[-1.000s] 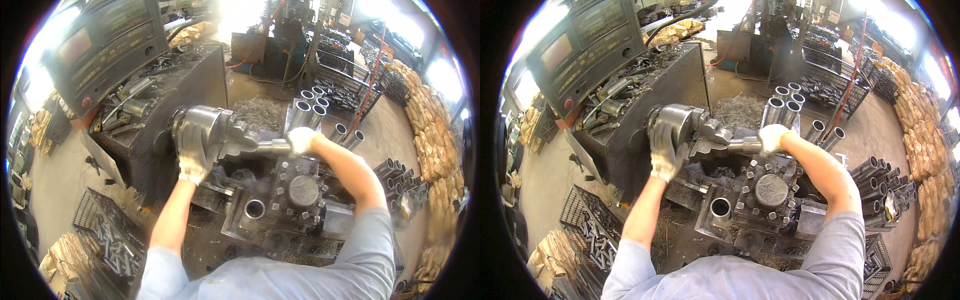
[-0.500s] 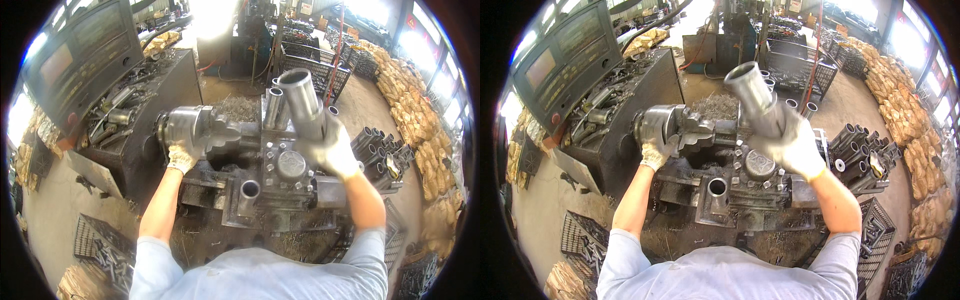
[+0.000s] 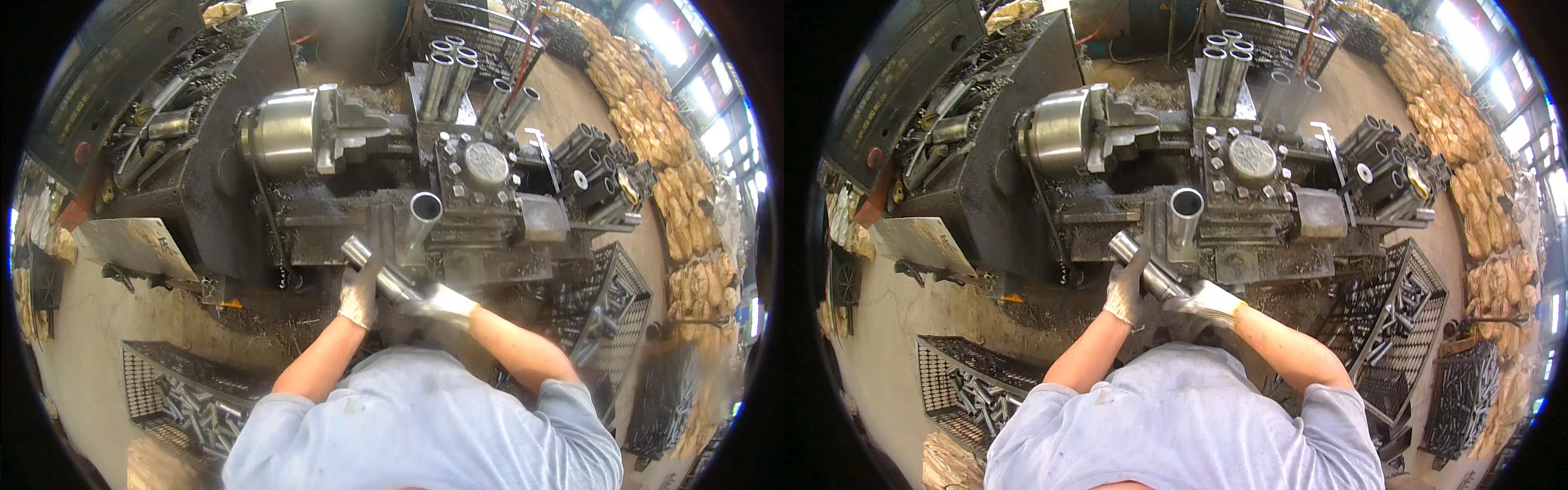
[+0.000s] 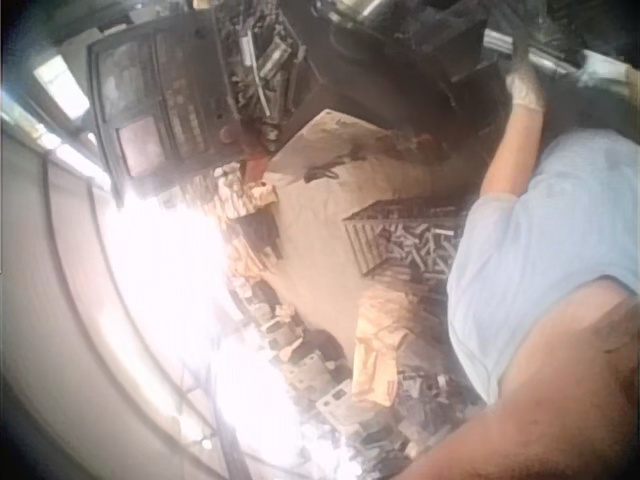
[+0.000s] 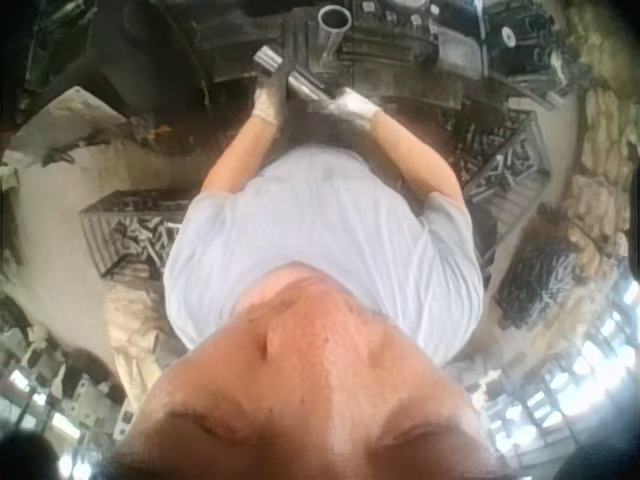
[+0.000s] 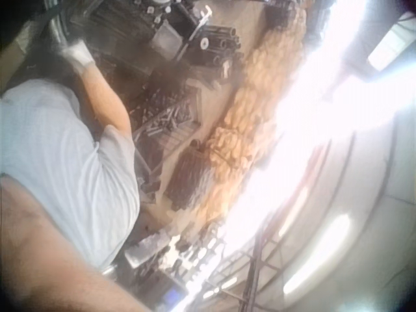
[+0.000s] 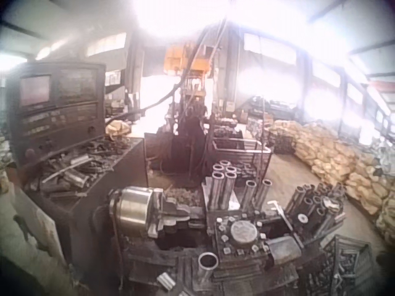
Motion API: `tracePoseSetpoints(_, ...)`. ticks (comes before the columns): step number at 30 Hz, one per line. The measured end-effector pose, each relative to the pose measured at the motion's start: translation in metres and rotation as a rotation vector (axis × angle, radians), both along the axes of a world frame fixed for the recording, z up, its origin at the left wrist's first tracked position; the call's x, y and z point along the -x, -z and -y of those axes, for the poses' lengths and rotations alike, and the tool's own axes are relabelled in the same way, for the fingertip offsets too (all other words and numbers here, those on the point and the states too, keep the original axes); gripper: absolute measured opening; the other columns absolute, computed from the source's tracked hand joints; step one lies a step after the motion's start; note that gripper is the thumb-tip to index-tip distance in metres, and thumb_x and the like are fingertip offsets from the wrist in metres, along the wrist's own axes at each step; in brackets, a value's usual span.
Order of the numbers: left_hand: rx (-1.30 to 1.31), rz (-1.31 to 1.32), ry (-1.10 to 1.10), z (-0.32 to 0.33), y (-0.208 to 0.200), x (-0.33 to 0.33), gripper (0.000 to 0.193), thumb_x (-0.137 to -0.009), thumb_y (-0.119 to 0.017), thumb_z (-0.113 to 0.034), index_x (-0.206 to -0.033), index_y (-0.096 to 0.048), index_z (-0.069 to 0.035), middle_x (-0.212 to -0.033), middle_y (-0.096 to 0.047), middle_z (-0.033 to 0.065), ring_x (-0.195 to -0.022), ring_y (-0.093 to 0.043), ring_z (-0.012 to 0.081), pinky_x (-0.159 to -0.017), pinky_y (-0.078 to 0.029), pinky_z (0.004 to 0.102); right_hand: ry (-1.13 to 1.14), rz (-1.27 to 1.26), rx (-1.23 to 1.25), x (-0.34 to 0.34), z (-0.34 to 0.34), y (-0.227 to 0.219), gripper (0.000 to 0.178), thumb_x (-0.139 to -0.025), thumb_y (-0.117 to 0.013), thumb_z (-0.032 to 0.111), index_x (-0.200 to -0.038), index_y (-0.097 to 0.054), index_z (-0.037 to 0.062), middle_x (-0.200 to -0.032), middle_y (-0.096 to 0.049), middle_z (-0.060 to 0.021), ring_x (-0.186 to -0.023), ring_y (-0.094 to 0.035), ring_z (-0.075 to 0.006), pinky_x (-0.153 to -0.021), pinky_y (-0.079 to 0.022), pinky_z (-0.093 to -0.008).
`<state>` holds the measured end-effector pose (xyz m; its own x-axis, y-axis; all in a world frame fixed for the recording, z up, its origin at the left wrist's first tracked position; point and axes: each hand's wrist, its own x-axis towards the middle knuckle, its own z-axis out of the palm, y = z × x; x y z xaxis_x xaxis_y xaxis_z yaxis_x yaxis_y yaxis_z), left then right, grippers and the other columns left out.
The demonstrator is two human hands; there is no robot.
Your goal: The person repeatedly picks up cylindrical metal parts from a wire basket, places them into a machine fixture, and then removes them to return to the basket. The cycle continues with multiple parts handled one at a time.
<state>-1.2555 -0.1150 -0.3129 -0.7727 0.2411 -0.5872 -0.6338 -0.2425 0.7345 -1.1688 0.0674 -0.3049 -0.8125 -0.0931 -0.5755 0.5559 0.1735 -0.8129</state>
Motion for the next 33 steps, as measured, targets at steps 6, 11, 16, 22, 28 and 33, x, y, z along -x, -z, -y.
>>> tracePoseSetpoints(6,-0.414,0.113,-0.162,0.010,0.016,-0.023,0.060,-0.105,-0.065,-0.051,-0.139,-0.055,-0.003,-0.126,-0.069,0.0176,-0.116,-0.069,0.0337,-0.104,-0.057,0.0521,0.013,-0.101,-0.001,-0.013,-0.008,0.027,0.038,-0.086,-0.083,0.028,-0.111,-0.078,-0.0010,-0.086,-0.077,-0.0112,-0.082,-0.073,-0.0168,-0.074,-0.060,-0.0325)
tracePoseSetpoints(11,-0.548,0.242,-0.095,0.037,0.022,-0.019,0.072,-0.101,-0.056,-0.075,-0.129,-0.059,-0.008,-0.118,-0.074,0.0181,-0.106,-0.074,0.0371,-0.095,-0.062,0.0546,-0.109,-0.380,-0.086,-0.030,-0.033,-0.010,0.053,-0.071,-0.094,0.034,-0.107,-0.073,0.0001,-0.098,-0.079,-0.0144,-0.081,-0.074,-0.0205,-0.075,-0.060,-0.0353)
tracePoseSetpoints(16,0.081,-0.342,0.155,0.024,-0.019,-0.005,0.097,-0.084,-0.082,-0.066,-0.152,-0.048,-0.004,-0.115,-0.075,0.0137,-0.097,-0.076,0.0266,-0.082,-0.065,0.0403,0.251,-0.806,-0.560,-0.035,-0.081,-0.052,0.032,-0.079,-0.086,0.015,-0.107,-0.073,0.0048,-0.093,-0.077,-0.0130,-0.082,-0.075,-0.0206,-0.079,-0.062,-0.0364)
tracePoseSetpoints(22,0.819,-1.308,0.250,-0.067,-0.054,0.039,0.085,-0.066,-0.105,-0.025,-0.138,-0.063,-0.006,-0.120,-0.077,0.0142,-0.101,-0.078,0.0299,-0.088,-0.065,0.0396,0.331,-0.444,-0.616,-0.032,-0.108,-0.035,0.053,-0.079,-0.091,0.031,-0.119,-0.069,0.0053,-0.106,-0.079,-0.0169,-0.092,-0.078,-0.0329,-0.086,-0.063,-0.0420)
tracePoseSetpoints(28,0.537,-1.097,0.070,-0.039,-0.045,0.075,0.066,-0.081,-0.096,-0.029,-0.133,-0.064,-0.005,-0.120,-0.074,0.0104,-0.110,-0.072,0.0211,-0.098,-0.060,0.0381,-0.282,-0.270,-0.937,-0.065,-0.062,-0.054,0.037,-0.088,-0.075,0.032,-0.117,-0.071,0.0092,-0.103,-0.076,-0.0212,-0.090,-0.076,-0.0418,-0.081,-0.063,-0.0493)
tracePoseSetpoints(33,-0.348,-0.466,-0.025,0.035,-0.039,0.064,0.074,-0.096,-0.071,-0.069,-0.138,-0.061,-0.009,-0.125,-0.072,0.0100,-0.114,-0.071,0.0281,-0.101,-0.060,0.0435,-0.046,-0.509,-0.620,-0.012,0.027,0.002,0.044,-0.088,-0.073,0.038,-0.119,-0.065,0.0071,-0.102,-0.074,-0.0231,-0.089,-0.076,-0.0424,-0.079,-0.062,-0.0532)
